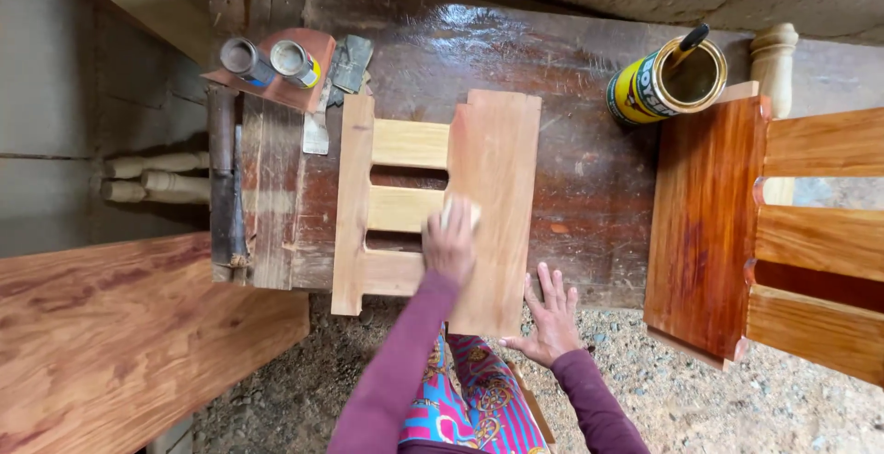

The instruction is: The person applies wood stain to a wooden chair backrest using a cloth. They wipe the surface and edges thoroughly, turning the piece over to cover all sides. A can of stain and other tools are visible on the workbench.

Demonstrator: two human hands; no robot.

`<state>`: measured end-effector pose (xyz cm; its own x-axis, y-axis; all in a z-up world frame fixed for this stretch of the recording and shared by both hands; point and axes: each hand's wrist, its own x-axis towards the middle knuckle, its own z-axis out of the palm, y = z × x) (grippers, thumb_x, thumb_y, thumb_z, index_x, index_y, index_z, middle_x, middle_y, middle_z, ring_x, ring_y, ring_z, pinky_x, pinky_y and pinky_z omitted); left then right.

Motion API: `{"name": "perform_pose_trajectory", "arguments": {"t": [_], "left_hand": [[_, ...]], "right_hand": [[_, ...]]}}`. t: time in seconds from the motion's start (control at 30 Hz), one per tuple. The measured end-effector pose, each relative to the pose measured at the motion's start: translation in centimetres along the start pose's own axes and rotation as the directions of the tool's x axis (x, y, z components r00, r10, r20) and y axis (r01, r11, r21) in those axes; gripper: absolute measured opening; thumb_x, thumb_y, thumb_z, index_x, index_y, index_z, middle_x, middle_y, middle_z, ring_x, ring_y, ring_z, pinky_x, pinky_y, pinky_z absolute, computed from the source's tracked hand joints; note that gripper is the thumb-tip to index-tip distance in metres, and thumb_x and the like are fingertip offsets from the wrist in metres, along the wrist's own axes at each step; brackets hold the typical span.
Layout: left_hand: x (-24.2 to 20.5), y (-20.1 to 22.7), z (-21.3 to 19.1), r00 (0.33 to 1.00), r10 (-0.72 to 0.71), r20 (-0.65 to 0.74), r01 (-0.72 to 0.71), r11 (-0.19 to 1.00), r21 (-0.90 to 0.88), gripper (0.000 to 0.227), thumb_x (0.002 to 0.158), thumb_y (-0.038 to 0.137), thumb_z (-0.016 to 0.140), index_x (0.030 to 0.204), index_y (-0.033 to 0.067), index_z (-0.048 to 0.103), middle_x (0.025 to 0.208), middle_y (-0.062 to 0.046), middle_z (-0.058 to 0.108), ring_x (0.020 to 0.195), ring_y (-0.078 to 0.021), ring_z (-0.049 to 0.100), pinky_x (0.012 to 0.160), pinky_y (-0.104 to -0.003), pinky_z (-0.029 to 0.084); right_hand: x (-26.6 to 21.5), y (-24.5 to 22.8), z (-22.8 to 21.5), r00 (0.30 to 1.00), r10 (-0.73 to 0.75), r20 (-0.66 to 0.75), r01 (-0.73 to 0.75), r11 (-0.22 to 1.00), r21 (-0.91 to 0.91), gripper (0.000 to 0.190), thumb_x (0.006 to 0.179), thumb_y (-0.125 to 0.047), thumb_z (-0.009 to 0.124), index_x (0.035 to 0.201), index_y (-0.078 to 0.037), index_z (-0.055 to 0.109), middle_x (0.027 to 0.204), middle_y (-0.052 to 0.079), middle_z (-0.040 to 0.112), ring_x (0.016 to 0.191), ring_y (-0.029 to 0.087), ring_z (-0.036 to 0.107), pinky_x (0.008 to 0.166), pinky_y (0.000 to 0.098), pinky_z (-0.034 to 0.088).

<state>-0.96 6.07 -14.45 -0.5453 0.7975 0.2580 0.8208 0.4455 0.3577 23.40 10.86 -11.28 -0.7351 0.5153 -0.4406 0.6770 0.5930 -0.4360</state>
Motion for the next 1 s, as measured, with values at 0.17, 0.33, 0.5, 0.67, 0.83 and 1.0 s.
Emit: {"name": "perform_pose_trajectory", "arguments": {"t": [0.17, 0.33, 0.5, 0.67, 0.83, 1.0], "left_hand": [[15.2, -1.9, 4.3, 0.985, -0.175, -0.005, 0.175, 0.985, -0.012, 0.04, 0.096, 0.024, 0.07, 0.131, 0.0031, 0.065, 0.135, -0.007, 0.06, 0.107, -0.0353, 0.054, 0.09, -0.05, 0.047], [6.9, -0.5, 2.3, 0.988, -0.085, -0.129, 0.101, 0.988, 0.12, 0.055, 0.077, 0.005, 0.069, 0.131, 0.0028, 0.067, 0.144, -0.009, 0.06, 0.109, -0.0351, 0.055, 0.093, -0.046, 0.049], [6.3, -1.1, 3.2, 0.991, -0.088, -0.102, 0.095, 0.993, 0.069, 0.053, 0.078, 0.001, 0.07, 0.131, 0.004, 0.068, 0.149, -0.004, 0.058, 0.109, -0.0346, 0.055, 0.097, -0.043, 0.05], [15.2, -2.5, 4.8, 0.962, -0.162, -0.22, 0.171, 0.985, 0.024, 0.044, 0.079, 0.006, 0.07, 0.123, 0.0065, 0.073, 0.14, -0.005, 0.062, 0.103, -0.0306, 0.056, 0.089, -0.044, 0.05], [11.0, -2.6, 4.3, 0.977, -0.125, -0.172, 0.13, 0.991, 0.017, 0.039, 0.079, 0.004, 0.067, 0.116, 0.0035, 0.076, 0.137, -0.007, 0.067, 0.094, -0.0297, 0.054, 0.087, -0.042, 0.05], [14.0, -3.0, 3.9, 0.961, -0.156, -0.23, 0.131, 0.984, -0.122, 0.023, 0.088, 0.014, 0.072, 0.108, 0.0052, 0.075, 0.13, -0.006, 0.069, 0.094, -0.0309, 0.056, 0.085, -0.045, 0.049]], "right_hand": [[0.5, -2.2, -1.3, 0.992, 0.115, 0.044, -0.115, 0.993, 0.007, 0.147, 0.05, -0.071, 0.089, 0.156, 0.0, 0.016, 0.167, 0.021, 0.006, 0.154, 0.044, 0.001, 0.116, 0.0688, 0.005], [3.1, -6.6, 0.0, 0.958, 0.286, -0.019, -0.284, 0.957, 0.052, 0.168, 0.042, -0.076, 0.09, 0.157, -0.001, -0.009, 0.165, 0.023, -0.005, 0.154, 0.042, -0.005, 0.116, 0.0718, 0.003], [3.5, -7.7, -0.2, 0.932, 0.361, 0.035, -0.363, 0.93, 0.055, 0.174, 0.04, -0.075, 0.09, 0.152, -0.003, -0.022, 0.166, 0.02, -0.014, 0.155, 0.039, -0.01, 0.116, 0.0742, 0.0], [3.9, -8.9, -1.9, 0.887, 0.442, 0.134, -0.447, 0.894, 0.013, 0.173, 0.042, -0.076, 0.089, 0.155, -0.005, -0.022, 0.169, 0.017, -0.016, 0.157, 0.035, -0.011, 0.114, 0.0759, 0.004], [3.7, -7.9, -0.3, 0.9, 0.423, 0.11, -0.423, 0.906, -0.019, 0.175, 0.041, -0.084, 0.086, 0.152, -0.003, -0.022, 0.166, 0.018, -0.017, 0.155, 0.036, -0.014, 0.112, 0.0789, 0.004], [3.6, -7.7, 0.2, 0.901, 0.423, 0.096, -0.424, 0.906, -0.014, 0.174, 0.04, -0.083, 0.084, 0.155, -0.005, -0.021, 0.169, 0.015, -0.017, 0.157, 0.034, -0.014, 0.112, 0.0792, 0.005]]}}
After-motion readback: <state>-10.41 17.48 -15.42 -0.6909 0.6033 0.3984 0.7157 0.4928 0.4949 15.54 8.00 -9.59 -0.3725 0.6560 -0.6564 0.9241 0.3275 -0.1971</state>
